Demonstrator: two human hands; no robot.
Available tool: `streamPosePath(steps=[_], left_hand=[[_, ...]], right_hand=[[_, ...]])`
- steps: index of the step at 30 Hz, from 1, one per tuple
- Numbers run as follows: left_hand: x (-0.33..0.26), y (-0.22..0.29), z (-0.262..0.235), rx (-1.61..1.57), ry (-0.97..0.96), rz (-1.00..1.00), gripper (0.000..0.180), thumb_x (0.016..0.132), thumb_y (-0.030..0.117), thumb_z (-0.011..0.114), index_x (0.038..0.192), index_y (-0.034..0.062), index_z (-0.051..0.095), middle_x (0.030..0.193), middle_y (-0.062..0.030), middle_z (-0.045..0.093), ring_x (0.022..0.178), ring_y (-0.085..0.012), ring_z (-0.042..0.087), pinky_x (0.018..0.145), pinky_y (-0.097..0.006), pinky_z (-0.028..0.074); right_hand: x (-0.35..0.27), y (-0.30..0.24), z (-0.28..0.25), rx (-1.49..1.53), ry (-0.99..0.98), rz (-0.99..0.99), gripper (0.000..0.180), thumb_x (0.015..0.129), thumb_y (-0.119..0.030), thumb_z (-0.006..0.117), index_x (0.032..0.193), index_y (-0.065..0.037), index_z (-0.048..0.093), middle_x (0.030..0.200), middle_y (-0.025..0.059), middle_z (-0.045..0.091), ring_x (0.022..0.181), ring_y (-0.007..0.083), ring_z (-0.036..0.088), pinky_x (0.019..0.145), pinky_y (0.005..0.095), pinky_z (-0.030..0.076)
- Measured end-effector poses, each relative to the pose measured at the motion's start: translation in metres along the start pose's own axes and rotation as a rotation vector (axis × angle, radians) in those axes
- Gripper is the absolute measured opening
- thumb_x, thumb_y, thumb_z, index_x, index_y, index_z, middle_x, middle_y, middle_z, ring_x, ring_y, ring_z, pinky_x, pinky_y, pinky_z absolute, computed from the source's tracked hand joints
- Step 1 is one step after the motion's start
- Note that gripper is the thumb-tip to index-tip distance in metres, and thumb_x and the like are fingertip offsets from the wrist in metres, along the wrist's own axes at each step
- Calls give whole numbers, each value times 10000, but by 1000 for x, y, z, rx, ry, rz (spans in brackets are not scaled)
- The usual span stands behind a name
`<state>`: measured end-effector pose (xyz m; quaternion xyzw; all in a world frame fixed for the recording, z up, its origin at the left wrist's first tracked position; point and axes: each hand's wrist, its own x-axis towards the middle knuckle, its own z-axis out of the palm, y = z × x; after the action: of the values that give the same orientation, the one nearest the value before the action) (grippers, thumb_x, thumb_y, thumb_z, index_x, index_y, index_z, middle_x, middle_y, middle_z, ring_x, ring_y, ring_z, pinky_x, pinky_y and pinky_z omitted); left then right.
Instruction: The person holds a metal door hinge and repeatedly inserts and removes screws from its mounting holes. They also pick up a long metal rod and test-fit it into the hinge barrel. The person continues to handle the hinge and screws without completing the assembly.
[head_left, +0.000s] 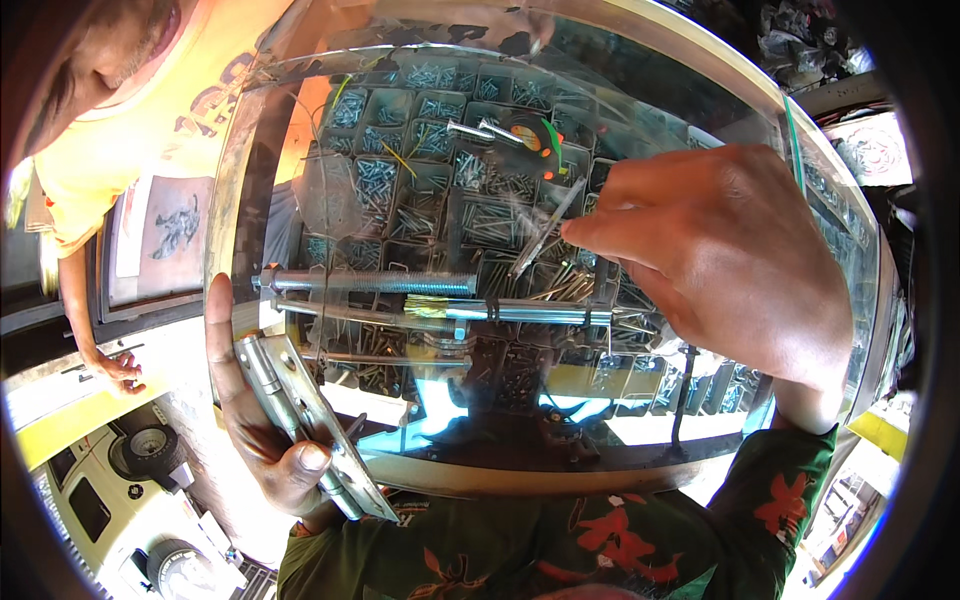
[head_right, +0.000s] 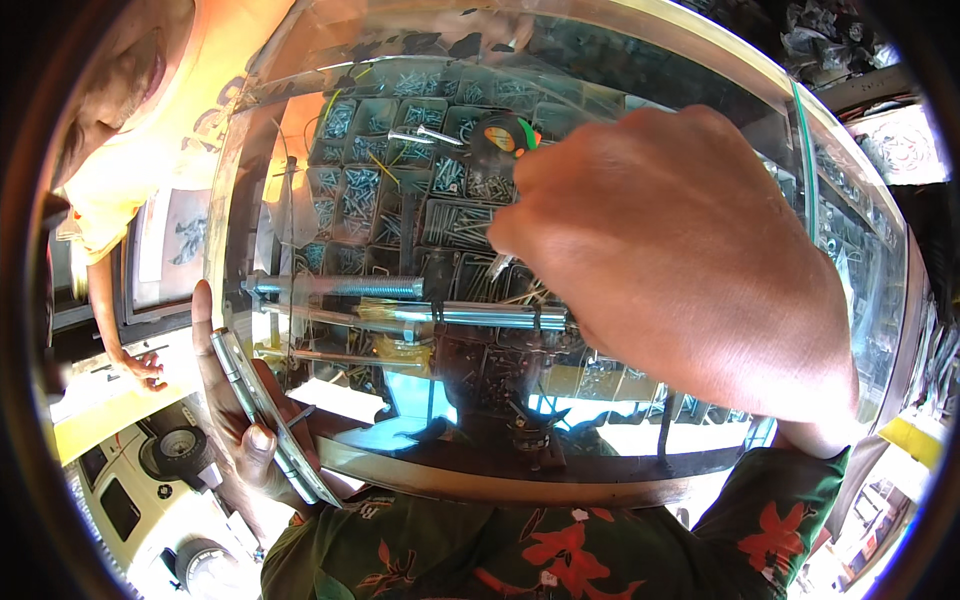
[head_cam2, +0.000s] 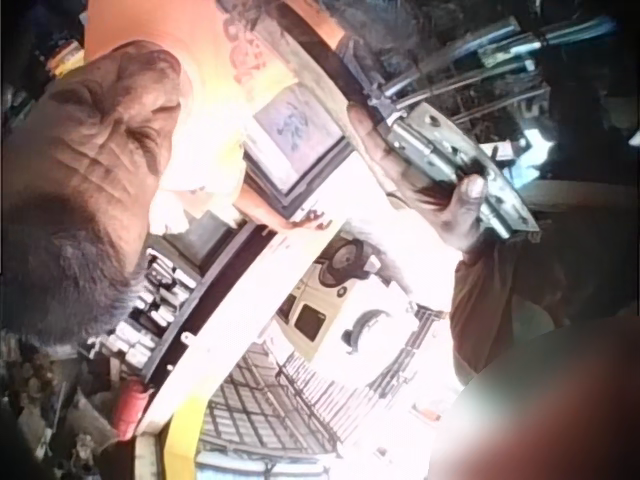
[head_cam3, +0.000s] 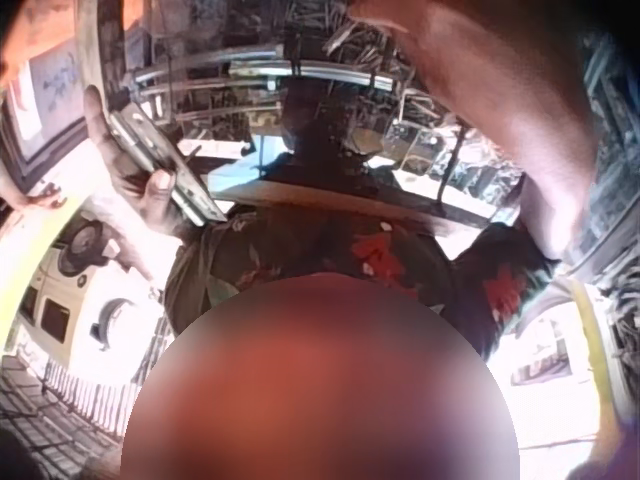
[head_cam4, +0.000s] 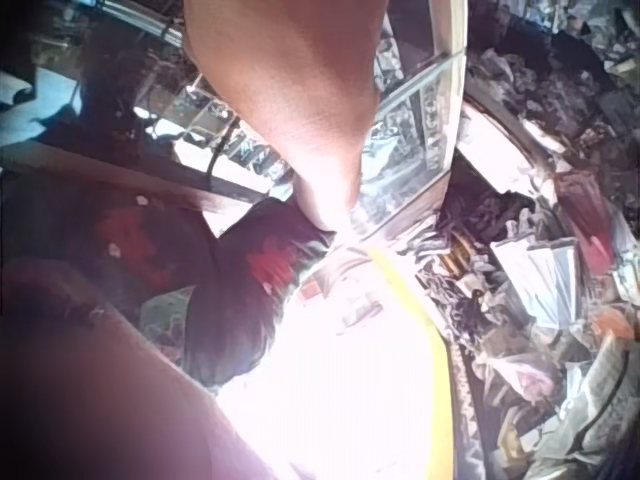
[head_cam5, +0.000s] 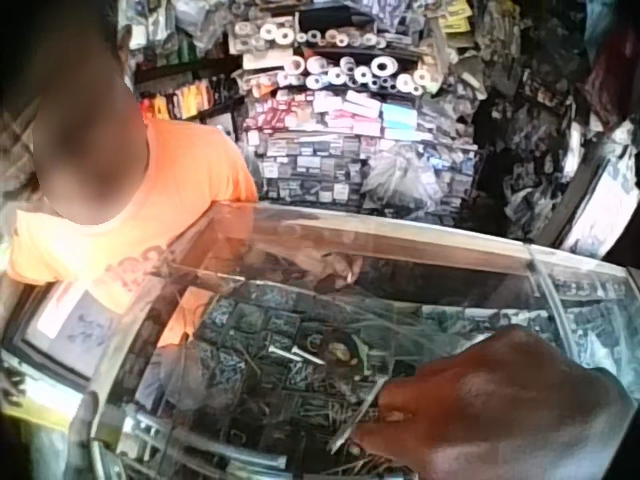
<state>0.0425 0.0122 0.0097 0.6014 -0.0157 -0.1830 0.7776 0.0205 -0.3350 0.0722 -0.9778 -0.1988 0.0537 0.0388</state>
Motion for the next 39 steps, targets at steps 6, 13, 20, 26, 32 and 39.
streamPosePath(steps=[6, 13, 20, 26, 32, 39], left_hand=[[1, -5, 14, 116, 83, 65, 1506, 715, 372, 1025, 1791, -24, 49, 1714, -272, 359, 1550, -384, 475, 1317, -537, 392], [3, -16, 12, -48, 74, 187, 1455, 730, 126, 1031, 1776, -67, 39, 1216, -133, 767, 1031, -169, 754, 949, -276, 615], [-1, -17, 6, -81, 97, 142, 1423, 696, 94, 1001, 1775, -63, 87, 1425, -157, 683, 1296, -247, 692, 1153, -379, 560], [1, -12, 6, -92, 40, 118, 1397, 708, 68, 986, 1796, 6, 112, 1477, -137, 650, 1171, -182, 717, 933, -269, 630], [0, -14, 16, -95, 114, 146, 1375, 668, 111, 995, 1785, -6, 203, 1465, -117, 632, 1130, -159, 693, 922, -244, 586], [3, -17, 13, -92, 81, 201, 1344, 678, 97, 977, 1777, -22, 214, 1455, -123, 644, 1223, -199, 682, 1037, -289, 573]], right_hand=[[-6, -2, 9, -11, -1, 19, 334, 779, 6, 855, 1076, -142, 888, 840, 33, 745, 724, 219, 752, 601, 390, 598], [-7, -3, 5, -106, -63, -6, 376, 754, -32, 818, 1102, -159, 884, 868, 18, 738, 787, 220, 768, 603, 398, 599], [-10, -8, -4, -120, -192, -54, 370, 801, -79, 808, 1157, -155, 872, 872, 20, 719, 805, 229, 776, 632, 407, 618], [-16, -19, -8, -77, -234, -30, 353, 850, -88, 805, 1194, -145, 860, 865, 28, 727, 815, 231, 786, 653, 424, 626], [-15, -10, -5, -19, -179, -60, 259, 896, -53, 791, 1144, -114, 833, 871, 59, 740, 831, 260, 796, 669, 438, 634], [23, 23, 40, 264, 400, 120, 212, 984, -18, 736, 1195, -17, 759, 1128, 171, 794, 917, 397, 811, 802, 512, 667]])
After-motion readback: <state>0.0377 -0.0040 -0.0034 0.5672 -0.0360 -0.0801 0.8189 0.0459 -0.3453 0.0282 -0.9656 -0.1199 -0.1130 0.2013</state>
